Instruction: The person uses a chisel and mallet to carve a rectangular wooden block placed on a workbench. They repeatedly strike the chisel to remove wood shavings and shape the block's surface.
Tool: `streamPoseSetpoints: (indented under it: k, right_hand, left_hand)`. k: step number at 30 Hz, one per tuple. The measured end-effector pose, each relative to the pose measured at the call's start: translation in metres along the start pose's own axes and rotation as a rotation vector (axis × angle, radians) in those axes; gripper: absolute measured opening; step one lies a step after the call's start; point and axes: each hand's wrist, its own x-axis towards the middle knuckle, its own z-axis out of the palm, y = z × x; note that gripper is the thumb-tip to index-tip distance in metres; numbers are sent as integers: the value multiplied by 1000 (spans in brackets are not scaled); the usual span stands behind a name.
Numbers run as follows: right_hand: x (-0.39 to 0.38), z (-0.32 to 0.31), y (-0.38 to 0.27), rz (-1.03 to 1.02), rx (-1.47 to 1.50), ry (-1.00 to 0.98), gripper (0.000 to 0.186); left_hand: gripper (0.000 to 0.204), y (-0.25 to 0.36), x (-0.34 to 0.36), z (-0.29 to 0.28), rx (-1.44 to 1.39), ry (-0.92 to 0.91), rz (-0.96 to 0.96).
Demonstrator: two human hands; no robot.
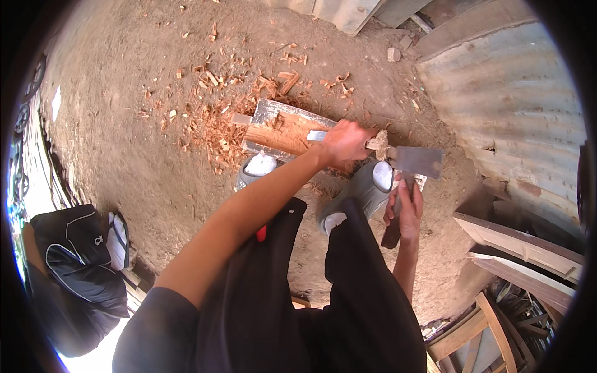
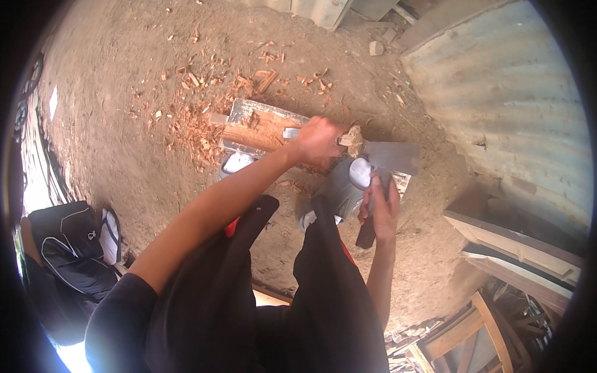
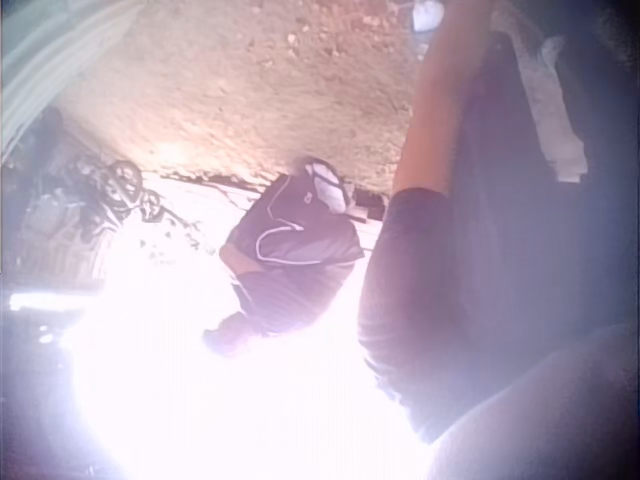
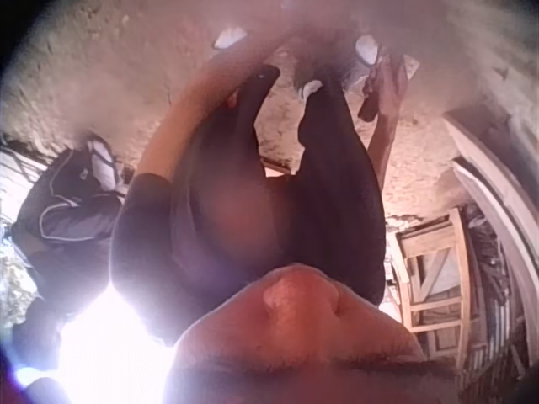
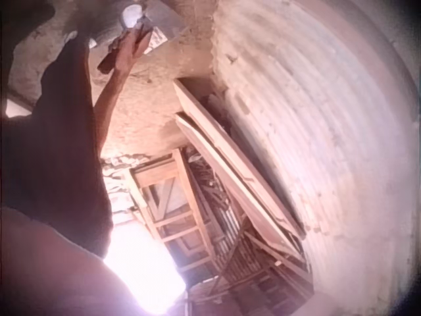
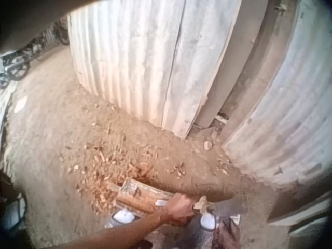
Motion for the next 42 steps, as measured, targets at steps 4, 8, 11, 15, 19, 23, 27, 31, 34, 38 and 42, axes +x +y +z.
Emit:
streamPoseSetpoints:
  k: [4,8,11,15,19,23,27,31,34,38,42]
  right_hand:
    - [0,12,12,-61,45,86,30]
    - [3,-4,-14,18,-127,-109,31]
    - [3,0,-17,-68,41,22,32]
    - [6,22,-3,-12,139,168,29]
    - [2,3,-8,114,-30,-60,29]
    - [6,11,-8,-23,185,98,31]
    - [2,26,13,9,-31,36,27]
    - [2,8,-13,119,-17,2,29]
    - [3,24,-8,35,141,223,31]
    - [1,25,7,41,23,83,32]
    - [-2,15,-9,84,22,66,32]
  left_hand:
    - [35,3,3,0,-4,4,-4]
    - [36,-3,1,5,-20,16,10]
    - [36,-2,2,3,11,26,3]
    - [34,-1,5,5,25,-31,-1]
    - [31,1,4,4,45,-61,-22]
    - [31,-9,3,8,47,-6,-12]
    - [34,-3,8,8,66,-28,-8]
    - [36,-1,5,2,78,-53,-29]
    - [35,2,7,-1,71,-68,-26]
    - [34,2,6,0,59,-72,-11]
    - [31,-1,4,3,74,-57,-40]
